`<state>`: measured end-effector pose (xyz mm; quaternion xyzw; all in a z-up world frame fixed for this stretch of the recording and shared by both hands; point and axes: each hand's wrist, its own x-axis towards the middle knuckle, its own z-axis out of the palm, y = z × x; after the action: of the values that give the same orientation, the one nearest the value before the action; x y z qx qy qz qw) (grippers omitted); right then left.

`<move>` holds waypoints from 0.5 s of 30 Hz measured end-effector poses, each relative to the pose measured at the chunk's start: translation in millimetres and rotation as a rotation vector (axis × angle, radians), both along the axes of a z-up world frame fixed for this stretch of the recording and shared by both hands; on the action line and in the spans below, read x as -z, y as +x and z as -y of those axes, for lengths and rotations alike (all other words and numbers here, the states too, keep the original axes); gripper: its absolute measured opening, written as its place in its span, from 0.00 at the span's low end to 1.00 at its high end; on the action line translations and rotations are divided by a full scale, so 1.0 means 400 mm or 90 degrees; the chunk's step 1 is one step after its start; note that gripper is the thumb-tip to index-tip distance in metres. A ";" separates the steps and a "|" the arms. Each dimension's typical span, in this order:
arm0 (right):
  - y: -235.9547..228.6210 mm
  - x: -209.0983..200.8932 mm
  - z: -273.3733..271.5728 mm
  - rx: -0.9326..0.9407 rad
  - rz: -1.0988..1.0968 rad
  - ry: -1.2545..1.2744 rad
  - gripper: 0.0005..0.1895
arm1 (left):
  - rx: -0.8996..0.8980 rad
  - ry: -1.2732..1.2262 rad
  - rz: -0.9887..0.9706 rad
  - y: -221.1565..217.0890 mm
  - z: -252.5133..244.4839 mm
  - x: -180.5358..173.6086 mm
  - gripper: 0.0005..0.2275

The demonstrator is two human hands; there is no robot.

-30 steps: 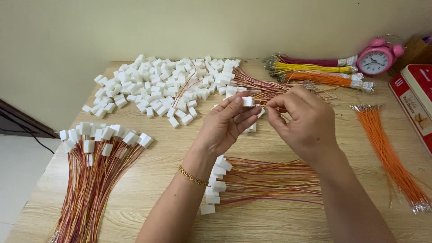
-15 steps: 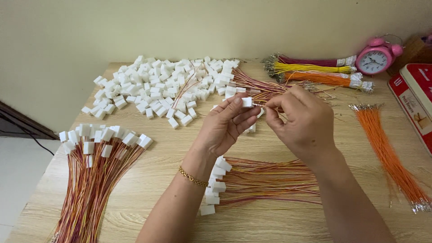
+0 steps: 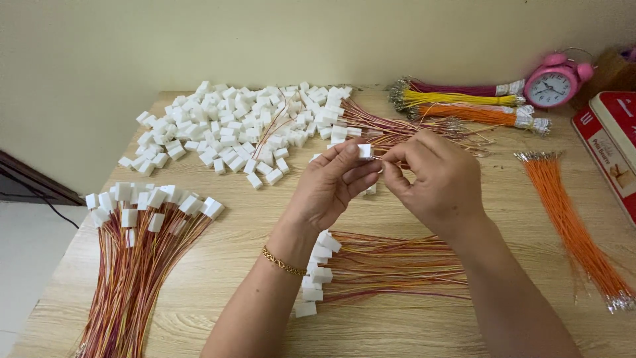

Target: Assemble electrical wire harnesses by inserting colored wires into white plastic connectors.

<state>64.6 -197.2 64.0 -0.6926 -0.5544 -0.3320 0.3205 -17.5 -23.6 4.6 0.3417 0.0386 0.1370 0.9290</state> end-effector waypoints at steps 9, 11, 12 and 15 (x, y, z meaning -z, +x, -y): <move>-0.002 -0.006 0.003 0.023 0.010 0.012 0.07 | -0.005 0.048 -0.006 -0.004 0.010 -0.003 0.14; -0.007 -0.010 0.003 -0.018 -0.026 0.000 0.07 | -0.004 0.040 -0.004 -0.001 0.011 0.006 0.14; -0.007 -0.011 0.003 -0.018 -0.027 0.000 0.07 | -0.003 0.040 -0.004 0.002 0.010 0.010 0.14; -0.006 -0.009 0.003 -0.027 -0.036 -0.008 0.07 | -0.006 0.045 -0.001 0.006 0.009 0.021 0.14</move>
<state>62.2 -198.3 67.7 -0.6920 -0.5615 -0.3018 0.3387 -15.1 -27.4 -3.8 0.3743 0.0363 0.1421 0.9156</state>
